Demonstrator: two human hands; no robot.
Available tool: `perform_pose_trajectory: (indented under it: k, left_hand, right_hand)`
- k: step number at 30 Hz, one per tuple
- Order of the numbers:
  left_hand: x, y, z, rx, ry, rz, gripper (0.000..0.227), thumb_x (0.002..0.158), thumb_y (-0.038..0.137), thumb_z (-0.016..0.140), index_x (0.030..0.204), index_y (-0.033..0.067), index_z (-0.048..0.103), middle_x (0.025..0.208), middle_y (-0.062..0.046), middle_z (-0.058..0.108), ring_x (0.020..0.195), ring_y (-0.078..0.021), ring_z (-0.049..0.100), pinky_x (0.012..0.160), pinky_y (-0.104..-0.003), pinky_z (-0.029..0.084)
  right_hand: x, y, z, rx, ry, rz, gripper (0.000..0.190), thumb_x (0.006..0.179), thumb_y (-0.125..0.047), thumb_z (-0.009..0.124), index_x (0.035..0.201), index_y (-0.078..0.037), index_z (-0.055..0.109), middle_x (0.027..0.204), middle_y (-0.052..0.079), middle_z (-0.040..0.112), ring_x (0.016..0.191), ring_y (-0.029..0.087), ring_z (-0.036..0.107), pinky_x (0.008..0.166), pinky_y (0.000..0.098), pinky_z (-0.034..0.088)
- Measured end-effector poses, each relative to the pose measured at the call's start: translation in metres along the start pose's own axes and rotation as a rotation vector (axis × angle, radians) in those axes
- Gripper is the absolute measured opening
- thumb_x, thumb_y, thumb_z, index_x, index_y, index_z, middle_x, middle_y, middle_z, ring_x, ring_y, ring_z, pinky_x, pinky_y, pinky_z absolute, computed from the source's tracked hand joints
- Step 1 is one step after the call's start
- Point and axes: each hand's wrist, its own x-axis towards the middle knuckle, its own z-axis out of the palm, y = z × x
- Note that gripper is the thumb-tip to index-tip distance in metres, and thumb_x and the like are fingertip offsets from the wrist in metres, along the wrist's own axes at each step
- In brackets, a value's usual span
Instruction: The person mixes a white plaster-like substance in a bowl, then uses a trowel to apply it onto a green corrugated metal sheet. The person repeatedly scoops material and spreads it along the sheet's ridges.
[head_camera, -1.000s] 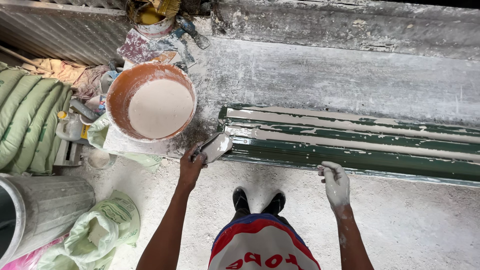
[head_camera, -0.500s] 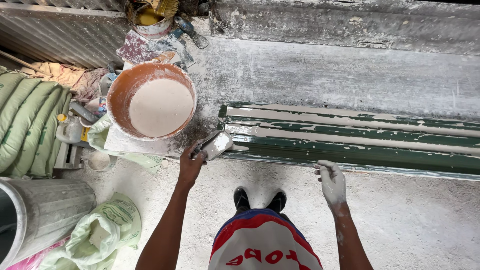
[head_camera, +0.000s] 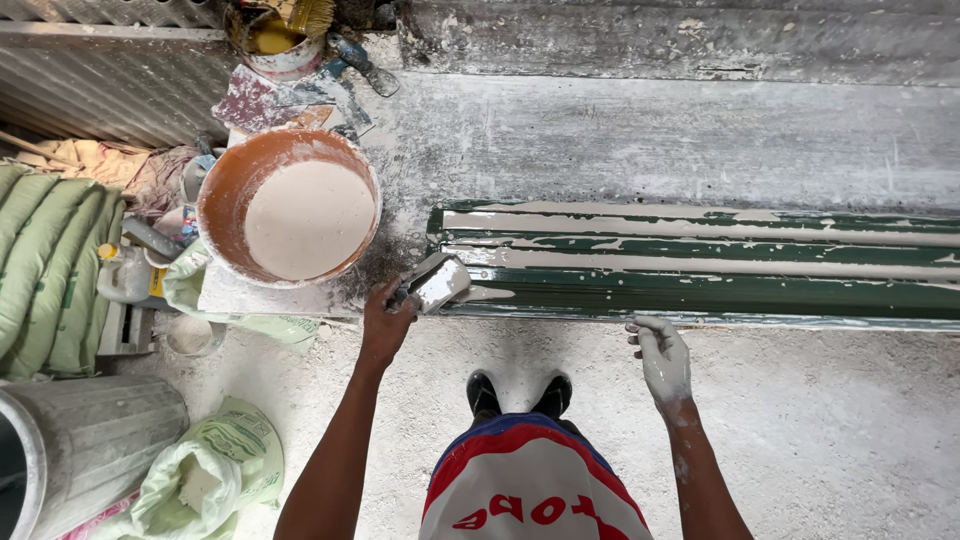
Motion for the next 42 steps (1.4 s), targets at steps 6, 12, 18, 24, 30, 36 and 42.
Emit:
perform_pose_trajectory:
  k: [6,12,18,24,30,36,42]
  left_hand:
    - [0.010,-0.005,0.018,0.081,-0.049,0.126,0.052,0.087,0.014,0.076,0.136,0.0006,0.063,0.108,-0.010,0.054,0.094,-0.0169,0.059,0.073,-0.030,0.059]
    - [0.023,-0.013,0.042,0.290,-0.100,0.299,0.050,0.088,0.011,0.080,0.136,0.0024,0.068,0.108,-0.012,0.063,0.103,-0.0217,0.057,0.089,-0.036,0.050]
    - [0.028,0.007,0.078,0.095,-0.230,0.117,0.048,0.087,0.016,0.076,0.133,0.0056,0.066,0.110,-0.008,0.051,0.097,-0.0161,0.059,0.081,-0.030,0.056]
    - [0.032,0.024,0.114,0.152,-0.296,0.219,0.049,0.088,0.014,0.079,0.135,0.0038,0.067,0.105,-0.009,0.049,0.093,-0.0179,0.056,0.079,-0.029,0.053]
    - [0.033,0.032,0.152,0.114,-0.373,0.190,0.050,0.087,0.013,0.077,0.135,0.0057,0.064,0.106,-0.006,0.051,0.091,-0.0138,0.059,0.073,-0.027,0.055]
    - [0.028,0.045,0.195,0.127,-0.394,0.277,0.046,0.087,0.011,0.078,0.132,0.0076,0.069,0.102,-0.006,0.050,0.087,-0.0146,0.057,0.073,-0.027,0.053]
    - [0.020,0.058,0.245,0.205,-0.409,0.287,0.046,0.086,0.012,0.077,0.132,0.0084,0.070,0.099,-0.007,0.048,0.086,-0.0161,0.056,0.072,-0.029,0.054]
  right_hand:
    - [-0.008,0.002,-0.003,0.026,0.054,0.000,0.022,0.105,-0.011,0.051,0.122,-0.005,0.064,0.113,0.007,0.073,0.096,0.013,0.065,0.080,0.0284,0.052]
    - [-0.018,0.007,-0.009,0.087,0.089,-0.006,0.024,0.105,-0.011,0.051,0.124,-0.006,0.064,0.113,0.007,0.072,0.095,0.012,0.065,0.079,0.0275,0.051]
    - [-0.035,0.010,-0.020,0.121,0.174,0.022,0.023,0.104,-0.010,0.051,0.123,-0.003,0.064,0.113,0.008,0.072,0.094,0.013,0.064,0.079,0.0276,0.051]
    - [-0.058,0.011,-0.037,0.136,0.266,0.048,0.024,0.104,-0.010,0.051,0.123,-0.002,0.063,0.113,0.009,0.072,0.094,0.012,0.065,0.080,0.0280,0.051]
    - [-0.071,0.014,-0.059,0.174,0.346,0.075,0.023,0.104,-0.010,0.051,0.123,-0.003,0.063,0.113,0.009,0.072,0.094,0.012,0.064,0.079,0.0278,0.051]
    - [-0.073,0.019,-0.088,0.215,0.385,0.084,0.023,0.104,-0.009,0.052,0.122,-0.003,0.063,0.113,0.009,0.072,0.094,0.012,0.064,0.079,0.0275,0.051]
    - [-0.065,0.032,-0.138,0.257,0.403,0.113,0.023,0.104,-0.010,0.052,0.122,-0.002,0.063,0.112,0.010,0.072,0.094,0.013,0.064,0.078,0.0276,0.051]
